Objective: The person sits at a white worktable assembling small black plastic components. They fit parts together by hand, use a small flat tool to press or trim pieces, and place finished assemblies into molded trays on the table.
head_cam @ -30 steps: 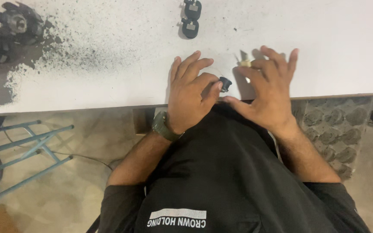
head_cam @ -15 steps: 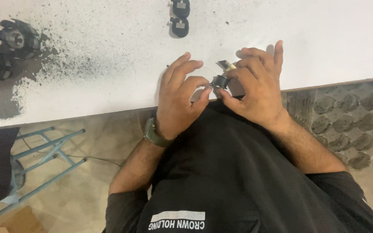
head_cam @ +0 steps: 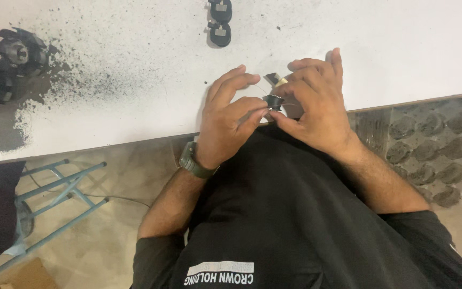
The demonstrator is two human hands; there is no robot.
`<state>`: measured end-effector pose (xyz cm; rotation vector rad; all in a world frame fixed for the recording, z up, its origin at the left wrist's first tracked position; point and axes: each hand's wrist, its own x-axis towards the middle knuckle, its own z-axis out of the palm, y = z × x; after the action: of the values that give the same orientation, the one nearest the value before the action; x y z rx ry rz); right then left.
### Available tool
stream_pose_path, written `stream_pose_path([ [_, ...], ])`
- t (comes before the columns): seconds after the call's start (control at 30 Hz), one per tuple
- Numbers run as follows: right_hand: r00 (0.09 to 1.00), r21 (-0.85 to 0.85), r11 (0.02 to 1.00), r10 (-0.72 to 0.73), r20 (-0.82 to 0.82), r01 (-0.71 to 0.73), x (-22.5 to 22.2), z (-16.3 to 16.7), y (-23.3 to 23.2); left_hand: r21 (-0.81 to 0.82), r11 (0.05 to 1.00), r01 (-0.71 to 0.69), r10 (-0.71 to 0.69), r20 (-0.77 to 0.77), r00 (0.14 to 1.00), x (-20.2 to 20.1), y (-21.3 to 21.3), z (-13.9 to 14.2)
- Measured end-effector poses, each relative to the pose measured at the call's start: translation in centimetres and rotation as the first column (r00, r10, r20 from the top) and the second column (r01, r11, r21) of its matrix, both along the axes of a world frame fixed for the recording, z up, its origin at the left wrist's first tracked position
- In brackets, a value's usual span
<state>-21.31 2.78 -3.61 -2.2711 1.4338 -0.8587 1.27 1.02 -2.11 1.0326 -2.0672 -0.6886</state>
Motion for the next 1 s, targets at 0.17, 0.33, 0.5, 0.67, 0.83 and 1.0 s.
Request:
stream_pose_path([
  [0.17,0.999,-0.01,1.0,-0.027,0.034,0.027,-0.1,-0.4,0.0,-0.059,0.998,-0.023,0.025,0.038,0.999,0.5,0.4,-0.1],
  [0.33,0.999,-0.067,0.997,-0.024,0.043,0.027,-0.2,-1.1,0.1,-0.169,0.986,-0.015,0.037,0.128,0.991,0.2,0.7,-0.4],
  [0.5,1.0,-0.121,0.992,0.018,-0.017,-0.02,-0.5,-1.6,0.4,-0.221,0.975,0.034,0.001,0.157,0.988,-0.8,0.7,-0.2],
  [0.67,0.994,-0.199,0.976,0.076,-0.077,-0.09,-0.6,-1.9,0.4,-0.046,0.999,-0.015,0.017,0.038,0.999,-1.0,0.2,0.8],
  [0.83,0.998,-0.189,0.981,0.041,-0.05,-0.05,-0.6,-2.0,0.4,0.09,0.995,-0.048,0.048,0.007,0.999,0.0,0.2,1.6],
  [1.0,0.999,-0.153,0.988,0.012,-0.053,-0.02,-0.2,-1.4,0.6,0.17,0.985,-0.039,0.038,0.011,0.999,0.0,0.6,1.2],
])
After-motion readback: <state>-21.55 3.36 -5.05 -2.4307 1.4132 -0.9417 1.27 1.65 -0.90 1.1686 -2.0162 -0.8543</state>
